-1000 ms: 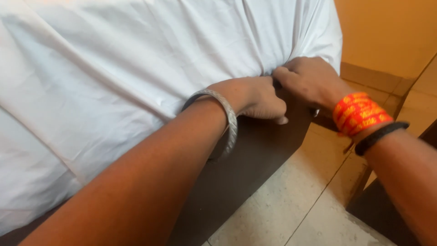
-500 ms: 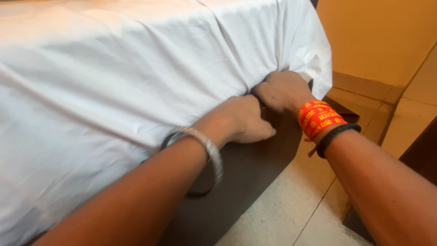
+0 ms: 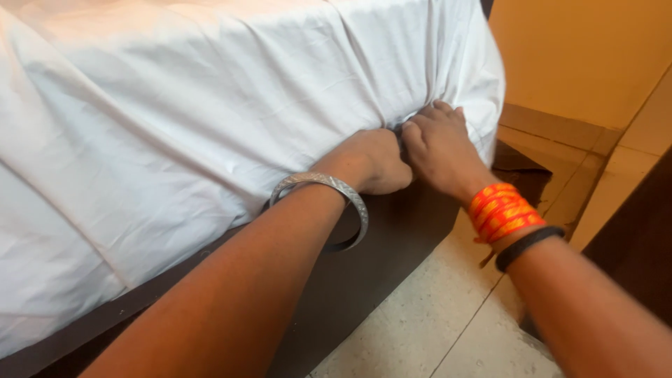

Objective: The person tucks a white bed sheet under the edge of the mattress, working by hand along the side of the bed. They pull the sheet taut and press it beneath the mattress, moving progressively along the bed's side to secure the fabric.

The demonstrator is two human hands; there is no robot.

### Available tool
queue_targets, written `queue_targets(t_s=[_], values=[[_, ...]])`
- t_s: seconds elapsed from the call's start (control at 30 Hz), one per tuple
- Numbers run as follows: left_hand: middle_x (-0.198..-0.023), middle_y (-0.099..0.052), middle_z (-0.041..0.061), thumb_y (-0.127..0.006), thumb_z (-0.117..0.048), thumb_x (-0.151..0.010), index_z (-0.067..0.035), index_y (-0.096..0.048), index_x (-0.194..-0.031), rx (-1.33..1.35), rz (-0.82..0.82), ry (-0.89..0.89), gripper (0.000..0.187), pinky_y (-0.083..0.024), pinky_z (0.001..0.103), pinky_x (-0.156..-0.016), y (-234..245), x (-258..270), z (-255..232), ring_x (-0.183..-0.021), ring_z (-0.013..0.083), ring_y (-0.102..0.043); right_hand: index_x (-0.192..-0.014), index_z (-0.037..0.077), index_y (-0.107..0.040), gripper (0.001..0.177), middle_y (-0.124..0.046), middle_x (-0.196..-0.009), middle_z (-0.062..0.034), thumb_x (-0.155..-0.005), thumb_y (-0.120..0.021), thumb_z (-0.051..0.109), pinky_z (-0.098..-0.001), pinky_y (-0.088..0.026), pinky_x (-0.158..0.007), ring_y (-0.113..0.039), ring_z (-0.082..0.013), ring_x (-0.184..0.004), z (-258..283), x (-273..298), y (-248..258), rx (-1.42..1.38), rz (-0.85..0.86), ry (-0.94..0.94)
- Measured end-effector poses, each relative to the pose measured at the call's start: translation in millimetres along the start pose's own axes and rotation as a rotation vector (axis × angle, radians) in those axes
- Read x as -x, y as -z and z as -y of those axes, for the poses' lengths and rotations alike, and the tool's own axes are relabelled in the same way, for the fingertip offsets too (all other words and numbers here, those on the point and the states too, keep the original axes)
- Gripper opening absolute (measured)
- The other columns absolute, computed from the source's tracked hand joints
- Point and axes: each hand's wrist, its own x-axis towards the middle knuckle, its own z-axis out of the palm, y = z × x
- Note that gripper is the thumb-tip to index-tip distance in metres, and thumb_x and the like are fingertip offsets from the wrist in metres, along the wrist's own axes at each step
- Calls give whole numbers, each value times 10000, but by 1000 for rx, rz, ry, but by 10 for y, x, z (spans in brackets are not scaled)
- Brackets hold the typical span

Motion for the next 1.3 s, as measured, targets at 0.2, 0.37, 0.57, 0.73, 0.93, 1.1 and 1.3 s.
queue_targets(t_s=[0.2, 0.37, 0.57, 0.73, 0.93, 1.1, 1.3], values=[[-1275, -692, 189, -588, -196, -870, -57, -716, -1217, 12, 2, 48, 395, -523, 415, -1025, 97, 190, -37, -1220, 334, -655, -937, 42, -728, 356, -691, -1115, -218, -983, -454, 266, -571, -380, -1070, -529, -463, -1195, 392, -55, 367, 119, -105, 53], [-1326, -665, 176, -601, -193, -853, -60, -701, -1239, 18, -19, 50, 421, -507, 407, -1051, 59, 156, -18, -1274, 319, -623, -928, 5, -709, 440, -708, -1038, -245, -1006, -383, 291, -511, -449, -1007, -625, -429, -1068, 276, -200, 407, 105, 285, -101], [-1359, -630, 204, -687, -460, -888, -29, -660, -1296, 13, 28, 4, 594, -473, 403, -1079, -57, -183, 115, -1296, 338, -592, -1160, 75, -653, 411, -709, -1077, -266, -1003, -346, 299, -518, -514, -876, -666, -455, -1004, 126, -555, 370, 223, 630, -39], [-1327, -661, 195, -729, -578, -803, -25, -694, -1248, -48, 40, -10, 711, -501, 384, -1061, 7, -84, 57, -1261, 324, -630, -1194, 43, -696, 462, -752, -1125, -222, -974, -402, 322, -473, -546, -891, -711, -362, -989, 67, -701, 227, -9, 755, -285], [-1334, -648, 168, -780, -605, -743, -31, -675, -1239, -2, 51, 81, 766, -508, 423, -1032, 90, 5, 33, -1272, 309, -611, -1203, 110, -744, 462, -767, -1183, -139, -888, -457, 287, -431, -560, -909, -722, -288, -1014, -212, -1068, -172, 68, 871, -79], [-1366, -664, 176, -769, -587, -757, -51, -715, -1247, 11, 46, 71, 729, -511, 396, -1065, -61, -81, 40, -1291, 319, -624, -1204, 118, -764, 429, -736, -1226, -159, -980, -445, 298, -475, -535, -959, -694, -359, -1085, -198, -870, -181, 248, 854, -220], [-1418, -618, 175, -748, -534, -811, -95, -701, -1298, -32, 76, 20, 657, -451, 386, -1115, -130, -100, 79, -1344, 318, -563, -1199, 197, -734, 321, -745, -1164, -121, -968, -520, 258, -479, -542, -957, -701, -344, -1105, -187, -548, -191, 382, 668, 71]])
